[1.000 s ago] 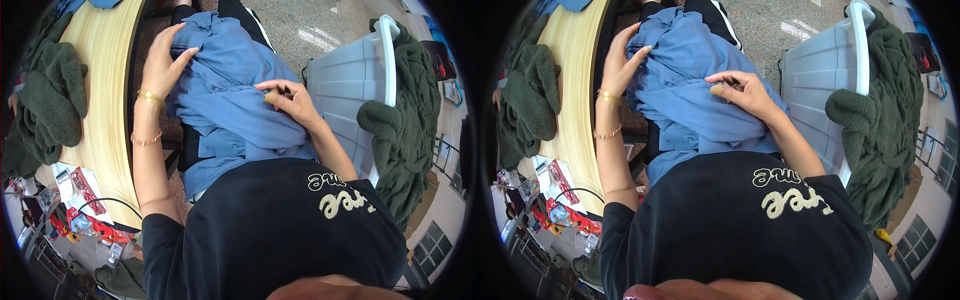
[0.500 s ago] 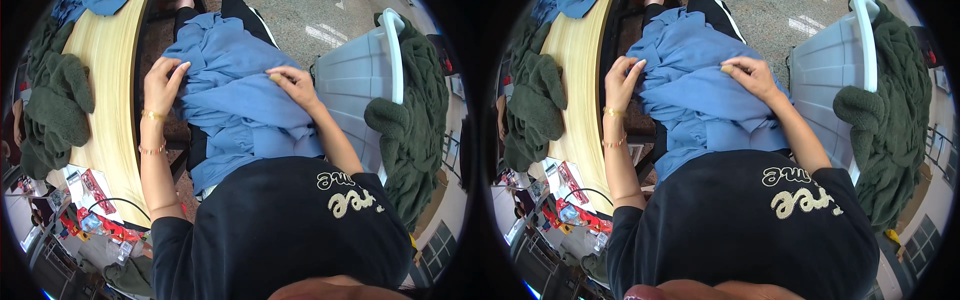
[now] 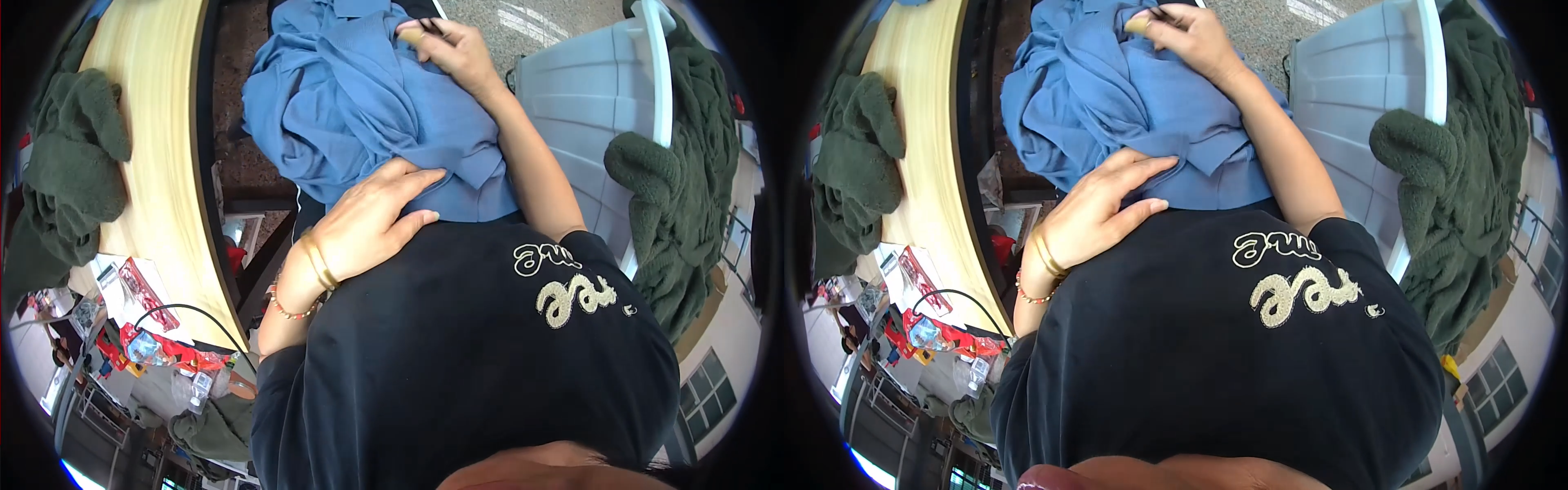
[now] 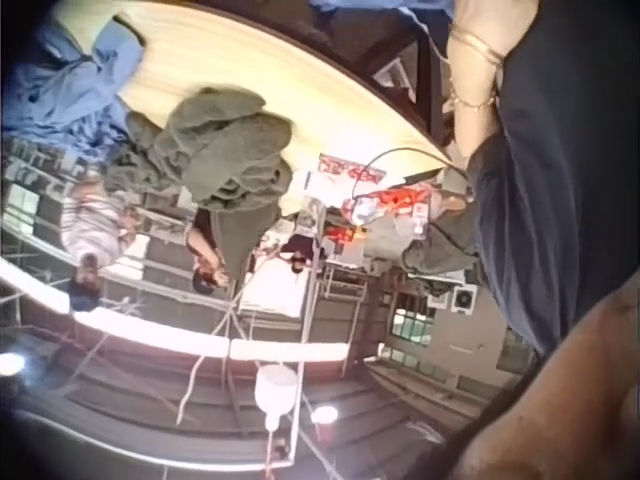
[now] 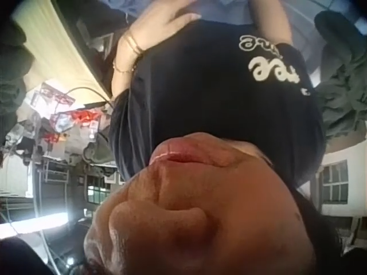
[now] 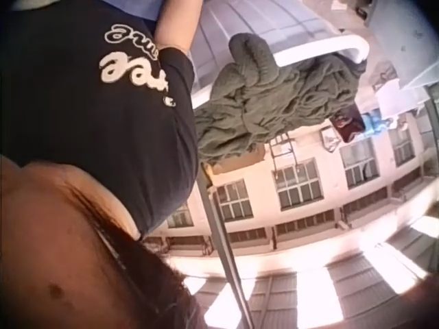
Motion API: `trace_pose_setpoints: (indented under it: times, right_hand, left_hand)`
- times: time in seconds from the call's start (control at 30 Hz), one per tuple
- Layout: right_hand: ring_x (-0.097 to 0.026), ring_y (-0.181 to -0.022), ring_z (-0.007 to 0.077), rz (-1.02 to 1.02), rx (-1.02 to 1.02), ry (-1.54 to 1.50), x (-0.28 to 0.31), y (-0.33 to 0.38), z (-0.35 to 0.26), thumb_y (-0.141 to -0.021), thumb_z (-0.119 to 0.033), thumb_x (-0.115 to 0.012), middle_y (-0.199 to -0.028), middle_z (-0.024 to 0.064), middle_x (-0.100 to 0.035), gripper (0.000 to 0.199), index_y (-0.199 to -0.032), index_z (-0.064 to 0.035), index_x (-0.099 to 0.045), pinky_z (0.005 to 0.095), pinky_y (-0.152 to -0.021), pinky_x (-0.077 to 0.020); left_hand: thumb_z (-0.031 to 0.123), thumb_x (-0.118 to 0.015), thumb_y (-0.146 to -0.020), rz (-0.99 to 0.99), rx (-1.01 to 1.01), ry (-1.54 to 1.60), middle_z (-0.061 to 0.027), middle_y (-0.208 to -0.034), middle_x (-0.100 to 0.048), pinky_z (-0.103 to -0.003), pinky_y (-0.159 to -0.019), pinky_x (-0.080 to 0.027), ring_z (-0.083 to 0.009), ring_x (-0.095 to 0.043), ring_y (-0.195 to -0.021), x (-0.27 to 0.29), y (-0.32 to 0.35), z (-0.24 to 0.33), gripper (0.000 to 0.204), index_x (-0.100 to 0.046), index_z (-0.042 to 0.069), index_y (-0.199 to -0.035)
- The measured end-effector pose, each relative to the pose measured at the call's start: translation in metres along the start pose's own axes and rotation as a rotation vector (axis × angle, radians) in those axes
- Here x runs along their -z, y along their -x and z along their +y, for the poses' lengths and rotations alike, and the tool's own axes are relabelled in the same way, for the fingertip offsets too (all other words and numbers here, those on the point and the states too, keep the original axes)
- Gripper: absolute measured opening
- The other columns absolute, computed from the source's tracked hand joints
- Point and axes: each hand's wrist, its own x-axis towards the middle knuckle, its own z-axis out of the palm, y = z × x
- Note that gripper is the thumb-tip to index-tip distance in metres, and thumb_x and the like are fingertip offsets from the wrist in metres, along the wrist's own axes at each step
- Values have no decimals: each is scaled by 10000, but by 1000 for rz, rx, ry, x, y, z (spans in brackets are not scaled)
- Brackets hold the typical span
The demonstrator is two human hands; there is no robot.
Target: Trimming loose threads from garments using small snips.
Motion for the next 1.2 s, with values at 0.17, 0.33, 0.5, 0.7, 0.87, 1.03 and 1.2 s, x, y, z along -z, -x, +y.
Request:
trace_pose_setpoints:
  times: [0.17,0.33,0.5,0.7,0.87,1.03,1.2]
  right_hand:
    - [-391,-552,-8,165,-200,-3,24,42,-40,-878,-168,-613,-722,-46,-567,253,-1080,-34,-687,169,-487,-271]
    - [-401,-572,28,-203,-127,122,20,84,-70,-719,-137,-730,-724,-33,-569,252,-945,-32,-693,198,-516,-310]
    - [-437,-563,62,-445,-50,150,3,91,-85,-665,-106,-779,-724,4,-594,284,-915,-14,-682,213,-499,-338]
    - [-480,-592,55,-423,-14,55,1,91,-78,-712,-90,-741,-775,24,-622,181,-862,-11,-678,206,-511,-360]
    - [-412,-612,14,-208,-141,27,7,95,-109,-723,-49,-733,-708,-40,-530,188,-894,-23,-657,194,-491,-273]
    - [-509,-675,36,-173,-196,140,-1,96,-97,-782,-89,-731,-774,8,-609,158,-892,-11,-647,178,-576,-372]
    - [-600,-712,132,-147,-8,-240,55,90,-113,-785,-28,-707,-766,83,-639,126,-866,21,-623,218,-623,-435]
  left_hand:
    - [72,-629,-858,-7,-12,87,-143,-979,-608,-321,-804,-467,-239,-596,-904,16,-7,4,286,-616,-11,-1132]
    - [58,-639,-849,136,41,107,-85,-831,-635,-267,-656,-468,-184,-608,-724,51,-3,-2,75,-672,-2,-878]
    - [62,-670,-816,344,-18,-61,-87,-1136,-613,-276,-831,-431,-178,-570,-988,66,-12,0,215,-687,30,-1027]
    - [107,-682,-808,190,-177,-351,-96,-1216,-605,-338,-962,-384,-234,-543,-1090,68,-25,-16,212,-699,88,-1019]
    - [154,-667,-836,302,-211,-234,-58,-945,-677,-330,-893,-408,-239,-600,-930,67,-40,-18,113,-672,56,-891]
    - [133,-649,-874,375,-127,-229,-40,-820,-655,-288,-822,-425,-173,-600,-791,63,-45,-1,109,-661,29,-908]
    - [32,-628,-890,363,-60,354,6,-848,-642,-173,-680,-415,-20,-535,-760,60,-39,39,89,-645,-9,-966]
